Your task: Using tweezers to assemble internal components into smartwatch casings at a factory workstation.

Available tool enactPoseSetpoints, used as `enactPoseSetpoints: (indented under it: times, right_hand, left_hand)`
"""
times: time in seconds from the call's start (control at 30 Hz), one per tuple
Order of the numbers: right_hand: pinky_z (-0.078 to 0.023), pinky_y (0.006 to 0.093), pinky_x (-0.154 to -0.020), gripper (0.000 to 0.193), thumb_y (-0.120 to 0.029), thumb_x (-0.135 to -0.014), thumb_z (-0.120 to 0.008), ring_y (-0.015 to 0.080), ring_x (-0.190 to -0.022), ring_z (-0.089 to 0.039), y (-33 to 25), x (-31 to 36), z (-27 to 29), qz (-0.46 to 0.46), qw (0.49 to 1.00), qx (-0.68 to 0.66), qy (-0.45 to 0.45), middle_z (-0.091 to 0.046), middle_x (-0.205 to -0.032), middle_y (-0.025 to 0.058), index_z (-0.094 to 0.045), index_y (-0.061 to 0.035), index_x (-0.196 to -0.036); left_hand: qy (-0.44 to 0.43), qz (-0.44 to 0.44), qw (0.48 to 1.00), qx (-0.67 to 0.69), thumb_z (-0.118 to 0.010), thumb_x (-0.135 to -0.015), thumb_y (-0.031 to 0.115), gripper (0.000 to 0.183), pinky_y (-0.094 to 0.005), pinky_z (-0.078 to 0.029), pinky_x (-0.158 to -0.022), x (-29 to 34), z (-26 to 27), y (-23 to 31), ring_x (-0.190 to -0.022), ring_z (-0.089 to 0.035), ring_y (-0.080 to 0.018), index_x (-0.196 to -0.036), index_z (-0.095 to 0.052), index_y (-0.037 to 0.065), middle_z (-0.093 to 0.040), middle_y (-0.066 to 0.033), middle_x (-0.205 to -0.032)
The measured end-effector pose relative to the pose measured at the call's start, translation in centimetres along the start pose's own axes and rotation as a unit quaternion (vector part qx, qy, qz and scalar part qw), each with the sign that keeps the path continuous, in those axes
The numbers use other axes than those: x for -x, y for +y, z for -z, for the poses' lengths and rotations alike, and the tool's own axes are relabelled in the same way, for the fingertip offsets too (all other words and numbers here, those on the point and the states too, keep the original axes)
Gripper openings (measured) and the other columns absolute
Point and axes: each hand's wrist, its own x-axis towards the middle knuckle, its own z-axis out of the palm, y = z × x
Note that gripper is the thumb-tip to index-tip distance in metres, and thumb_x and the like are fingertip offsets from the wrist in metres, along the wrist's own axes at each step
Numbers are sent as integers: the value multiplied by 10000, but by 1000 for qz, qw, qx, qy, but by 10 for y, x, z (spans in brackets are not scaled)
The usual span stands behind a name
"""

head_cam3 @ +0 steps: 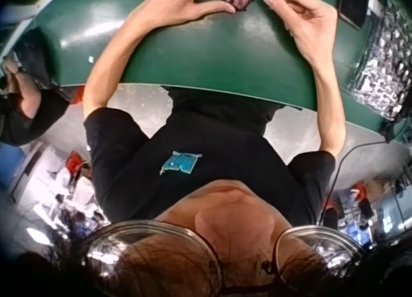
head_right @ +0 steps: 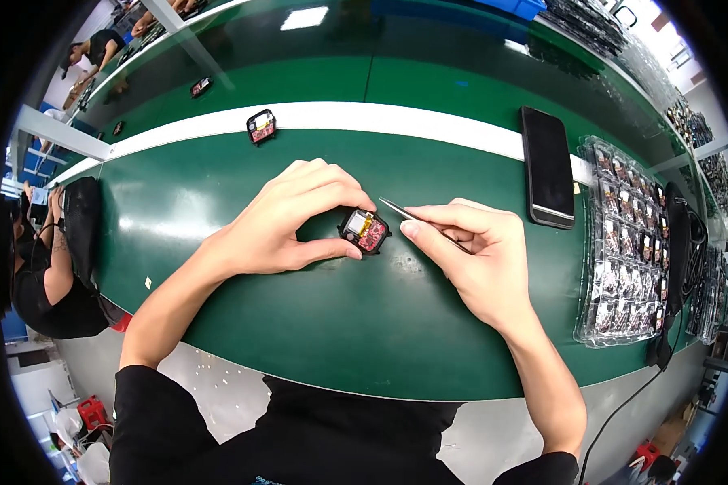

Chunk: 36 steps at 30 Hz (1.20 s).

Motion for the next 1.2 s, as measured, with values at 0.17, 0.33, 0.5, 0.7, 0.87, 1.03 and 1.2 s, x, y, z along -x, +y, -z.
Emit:
enactPoseSetpoints:
  times: [0.17, 0.33, 0.5, 0.7, 0.87, 1.03, 1.2]
  right_hand:
    - [-442, 213, -623, 159, 16, -998, -843, 10, -759, -602, 11, -11, 0, 38, 999, 10, 8, -719, -888, 6, -848, 58, -1151]
    - [-436, 218, -617, 154, 0, -994, -855, 7, -748, -597, 0, -13, 6, 39, 999, 29, 13, -727, -882, 7, -852, 51, -1139]
    - [-519, 240, -666, 160, -46, -983, -867, 50, -778, -680, 11, -11, 1, 49, 997, 57, 18, -771, -854, 57, -869, 32, -1122]
    - [-620, 253, -778, 207, -122, -992, -880, 89, -860, -780, 11, 3, 3, 34, 998, 49, 34, -856, -955, 109, -864, 44, -1114]
    - [-618, 264, -777, 220, -145, -990, -885, 100, -850, -785, 9, 1, 6, 44, 996, 71, 39, -864, -945, 119, -868, 30, -1122]
    - [-603, 264, -772, 206, -139, -985, -886, 99, -845, -772, 11, -7, 3, 59, 996, 63, 34, -855, -939, 108, -869, 25, -1108]
    - [-587, 260, -750, 199, -131, -985, -884, 90, -825, -752, 11, -5, 6, 62, 996, 59, 36, -852, -938, 102, -868, 27, -1104]
  left_hand:
    - [10, -15, 1000, -3, -978, -848, 278, 515, -394, -466, -974, -6, 0, -8, -1069, -684, -257, -1284, -770, 99, -743, -46, -1162]
    - [-4, -37, 999, -33, -991, -826, 279, 509, -407, -501, -951, -15, 10, -1, -951, -705, -254, -1249, -779, 90, -735, -41, -1013]
    - [53, -85, 993, -61, -996, -838, 280, 411, -357, -561, -798, -3, 4, 9, -793, -708, -217, -1120, -804, 50, -728, -35, -886]
    - [166, -132, 974, -80, -1007, -827, 271, 439, -363, -561, -764, -35, 47, 53, -804, -713, -244, -1131, -801, 30, -747, -60, -896]
    - [383, -226, 869, -219, -1032, -787, 253, 509, -368, -550, -871, -123, 174, 97, -943, -715, -220, -1198, -819, 43, -821, -96, -1097]
    - [419, -112, 878, -203, -909, -935, 436, 447, -396, -541, -895, -180, 290, 97, -917, -626, -200, -1190, -840, 76, -771, -90, -1054]
    - [300, 72, 904, -297, -806, -968, 595, 469, -416, -561, -983, -202, 318, 95, -1092, -725, -251, -1166, -888, 178, -785, -127, -1202]
